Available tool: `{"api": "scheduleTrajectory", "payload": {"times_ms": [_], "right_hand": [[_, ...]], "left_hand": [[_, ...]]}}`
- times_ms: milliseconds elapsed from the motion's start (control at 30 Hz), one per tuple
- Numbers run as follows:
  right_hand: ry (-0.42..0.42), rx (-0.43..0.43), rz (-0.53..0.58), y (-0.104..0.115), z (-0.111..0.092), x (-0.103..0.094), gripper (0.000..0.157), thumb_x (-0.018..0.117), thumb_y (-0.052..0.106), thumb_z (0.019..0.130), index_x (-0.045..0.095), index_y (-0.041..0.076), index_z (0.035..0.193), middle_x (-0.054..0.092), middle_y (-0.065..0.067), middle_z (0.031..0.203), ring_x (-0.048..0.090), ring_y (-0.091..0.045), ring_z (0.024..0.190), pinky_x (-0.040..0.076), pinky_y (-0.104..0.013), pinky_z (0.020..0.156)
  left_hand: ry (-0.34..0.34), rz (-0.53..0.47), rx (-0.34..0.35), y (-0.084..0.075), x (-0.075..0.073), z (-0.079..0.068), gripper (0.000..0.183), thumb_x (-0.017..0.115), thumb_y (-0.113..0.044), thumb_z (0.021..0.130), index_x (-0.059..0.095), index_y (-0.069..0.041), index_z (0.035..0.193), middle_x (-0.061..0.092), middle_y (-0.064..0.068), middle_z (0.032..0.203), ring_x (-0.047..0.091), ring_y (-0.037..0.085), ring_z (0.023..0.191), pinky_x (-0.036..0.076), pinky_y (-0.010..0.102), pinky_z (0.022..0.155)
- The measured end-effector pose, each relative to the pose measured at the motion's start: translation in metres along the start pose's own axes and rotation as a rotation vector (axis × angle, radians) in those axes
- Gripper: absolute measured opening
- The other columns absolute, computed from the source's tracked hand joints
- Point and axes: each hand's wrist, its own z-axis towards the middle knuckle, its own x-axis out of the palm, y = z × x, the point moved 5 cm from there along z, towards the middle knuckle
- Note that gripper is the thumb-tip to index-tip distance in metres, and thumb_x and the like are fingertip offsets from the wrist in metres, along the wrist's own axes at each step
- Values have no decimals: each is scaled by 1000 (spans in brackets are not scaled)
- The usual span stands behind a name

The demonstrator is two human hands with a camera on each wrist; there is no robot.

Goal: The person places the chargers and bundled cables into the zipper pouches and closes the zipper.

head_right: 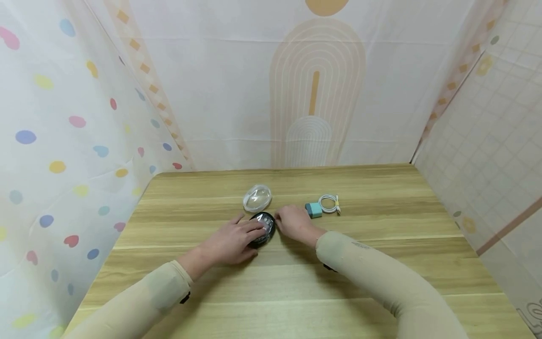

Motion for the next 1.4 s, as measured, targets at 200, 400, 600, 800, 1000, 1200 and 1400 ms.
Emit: {"api": "scheduleTrajectory", "payload": {"times_ms": [200,400,600,800,1000,1200,1400], "right_hand": [[27,11,-12,-3,2,0,5,76,14,98,81,13,101,82,-4,101,77,-23,92,65,-42,79],[30,-22,10,-4,2,0,5,77,12,97,81,11,100,82,-5,100,78,-23,92,65,-43,79],[31,-36,19,-4,2,-1,6,76,12,97,81,12,100,82,-4,101,78,-21,91,64,-41,80],[27,-56,18,-4,1,-2,6,76,11,97,81,11,100,82,-5,102,78,-20,91,65,-40,79],[23,-93,26,-2,-4,-2,5,77,9,95,80,10,99,80,-6,107,77,-23,96,65,-40,84],[36,-146,96,1,-7,1,5,78,10,95,81,6,93,79,-11,118,76,-29,111,63,-42,95],[51,-124,112,1,-7,2,6,79,12,96,82,7,93,78,-14,123,74,-31,119,61,-45,102]], "left_hand": [[-28,-48,27,1,-1,0,59,80,-39,93,65,-8,141,66,10,146,66,28,135,49,60,117],[15,-66,1,3,-2,1,59,79,-40,94,64,-8,142,65,11,148,64,28,137,48,62,118],[43,-100,-18,3,-1,2,57,79,-36,95,63,-8,143,63,11,149,63,31,138,47,68,116],[55,-105,-33,2,-3,2,53,80,-24,95,64,-9,143,63,10,150,63,31,139,47,67,117],[53,-73,-27,0,-2,4,53,81,-18,94,64,-10,143,63,9,150,65,30,138,47,65,118],[59,-76,-40,0,-1,4,53,82,-18,94,64,-10,142,63,9,149,65,30,136,46,65,118],[50,-66,-33,0,1,4,53,83,-19,93,65,-9,141,64,9,149,66,29,136,47,65,117]]}}
